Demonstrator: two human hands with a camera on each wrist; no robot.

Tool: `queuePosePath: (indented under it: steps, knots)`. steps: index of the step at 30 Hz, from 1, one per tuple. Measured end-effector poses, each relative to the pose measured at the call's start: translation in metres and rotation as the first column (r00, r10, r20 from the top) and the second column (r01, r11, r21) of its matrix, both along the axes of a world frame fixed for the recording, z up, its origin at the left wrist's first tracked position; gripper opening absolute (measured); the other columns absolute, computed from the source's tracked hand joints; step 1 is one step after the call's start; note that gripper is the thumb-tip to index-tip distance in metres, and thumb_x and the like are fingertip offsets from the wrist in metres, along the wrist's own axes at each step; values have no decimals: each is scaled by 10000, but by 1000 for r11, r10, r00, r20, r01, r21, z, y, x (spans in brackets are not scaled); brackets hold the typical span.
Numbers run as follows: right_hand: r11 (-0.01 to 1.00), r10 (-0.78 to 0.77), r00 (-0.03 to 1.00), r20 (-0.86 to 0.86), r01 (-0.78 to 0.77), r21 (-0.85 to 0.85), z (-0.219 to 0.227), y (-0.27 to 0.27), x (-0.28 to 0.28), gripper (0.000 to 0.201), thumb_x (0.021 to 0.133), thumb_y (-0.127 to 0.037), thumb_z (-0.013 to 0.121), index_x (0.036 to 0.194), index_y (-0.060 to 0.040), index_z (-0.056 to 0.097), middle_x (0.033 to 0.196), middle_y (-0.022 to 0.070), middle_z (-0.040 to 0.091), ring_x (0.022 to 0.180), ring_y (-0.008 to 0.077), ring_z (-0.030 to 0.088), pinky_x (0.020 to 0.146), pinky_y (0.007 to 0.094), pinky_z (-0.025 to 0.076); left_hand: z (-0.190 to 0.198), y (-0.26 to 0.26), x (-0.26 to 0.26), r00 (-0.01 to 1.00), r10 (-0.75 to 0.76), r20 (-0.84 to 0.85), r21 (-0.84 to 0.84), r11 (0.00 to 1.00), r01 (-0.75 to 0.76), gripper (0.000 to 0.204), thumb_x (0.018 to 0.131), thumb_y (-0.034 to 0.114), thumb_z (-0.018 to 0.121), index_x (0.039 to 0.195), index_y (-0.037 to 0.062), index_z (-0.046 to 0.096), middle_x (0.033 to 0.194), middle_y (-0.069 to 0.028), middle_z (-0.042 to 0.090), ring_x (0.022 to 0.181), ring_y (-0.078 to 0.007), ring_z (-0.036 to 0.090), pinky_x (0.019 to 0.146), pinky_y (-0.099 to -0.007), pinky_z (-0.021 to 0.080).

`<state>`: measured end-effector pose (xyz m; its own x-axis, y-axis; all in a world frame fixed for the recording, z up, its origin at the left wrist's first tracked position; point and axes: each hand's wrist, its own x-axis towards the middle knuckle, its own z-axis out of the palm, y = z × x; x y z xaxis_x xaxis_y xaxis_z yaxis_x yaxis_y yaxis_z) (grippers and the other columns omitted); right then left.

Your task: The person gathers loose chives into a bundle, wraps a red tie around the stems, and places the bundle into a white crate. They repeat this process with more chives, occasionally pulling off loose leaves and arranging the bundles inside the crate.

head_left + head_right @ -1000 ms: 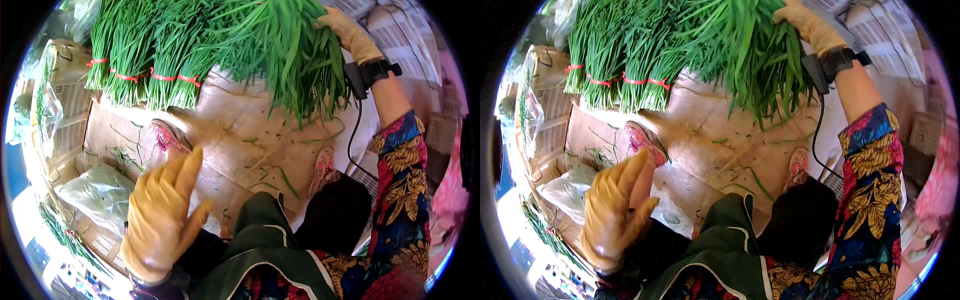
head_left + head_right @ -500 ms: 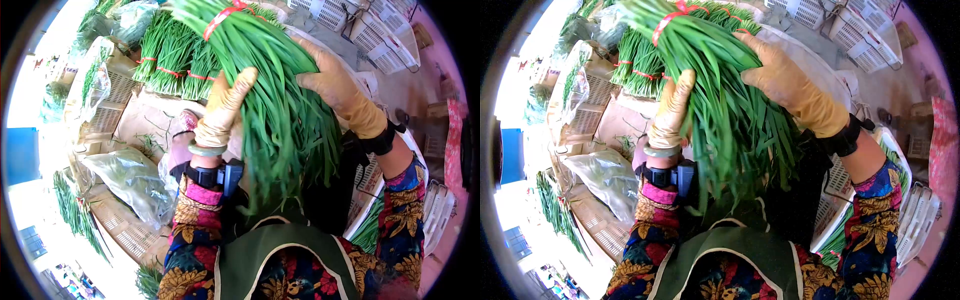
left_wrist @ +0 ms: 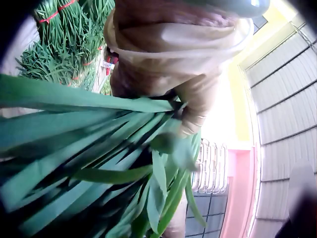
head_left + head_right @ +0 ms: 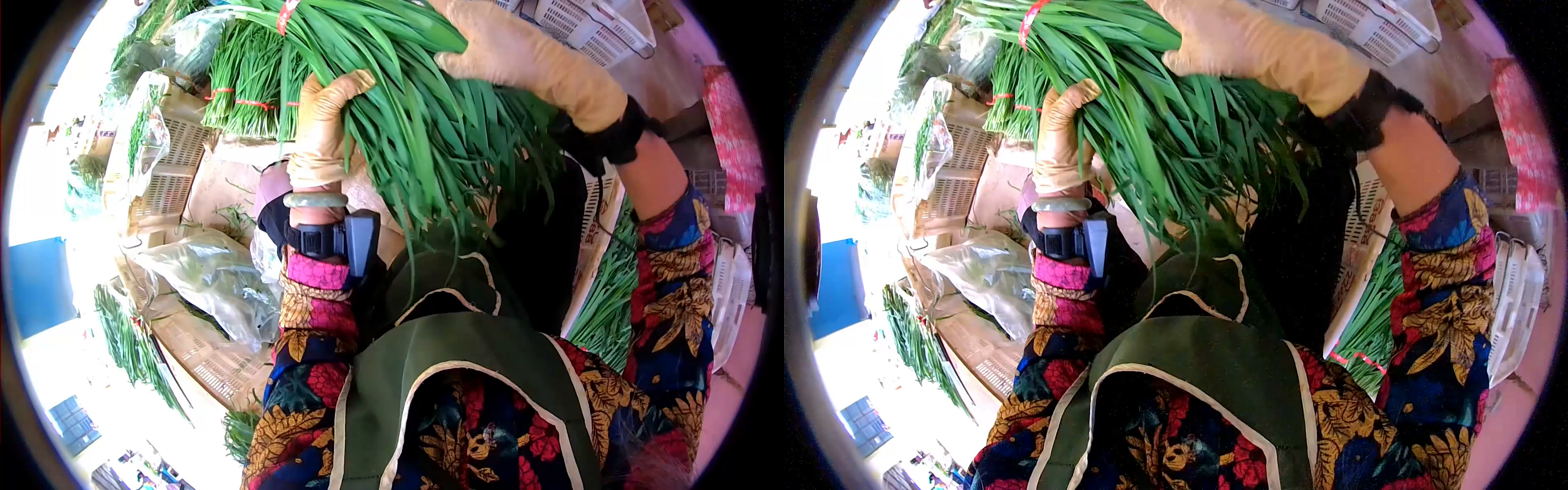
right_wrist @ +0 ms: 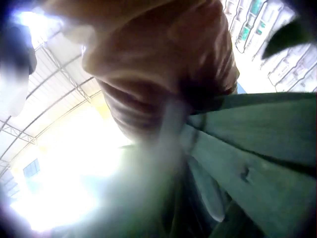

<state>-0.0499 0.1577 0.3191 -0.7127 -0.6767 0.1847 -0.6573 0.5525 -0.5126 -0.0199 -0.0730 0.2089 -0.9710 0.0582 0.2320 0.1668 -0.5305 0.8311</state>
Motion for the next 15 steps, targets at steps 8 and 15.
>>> queuePosePath:
  steps: [8, 15]
  knots:
    - [998, 57, 988, -141, -59, -7, 16, 20, -14, 554, 819, -175, 705, 1306, -8, 498, 1118, 196, 633, 1003, 271, 618, 907, 357, 476, 11, -19, -9, 980, -125, 157, 146, 984, 102, 175, 759, 96, 682, 909, 8, 668, 918, -73, 686, 823, -205, 660, 801, -352, 561]
    - [995, 19, 998, 59, -14, -100, 13, 9, 6, 523, 861, -169, 679, 1322, -11, 489, 1150, 185, 623, 1053, 259, 597, 935, 347, 460, -15, -49, -29, 932, -352, 81, 300, 901, 314, 177, 871, 132, 609, 1000, 14, 635, 955, -93, 685, 841, -187, 660, 804, -322, 553]
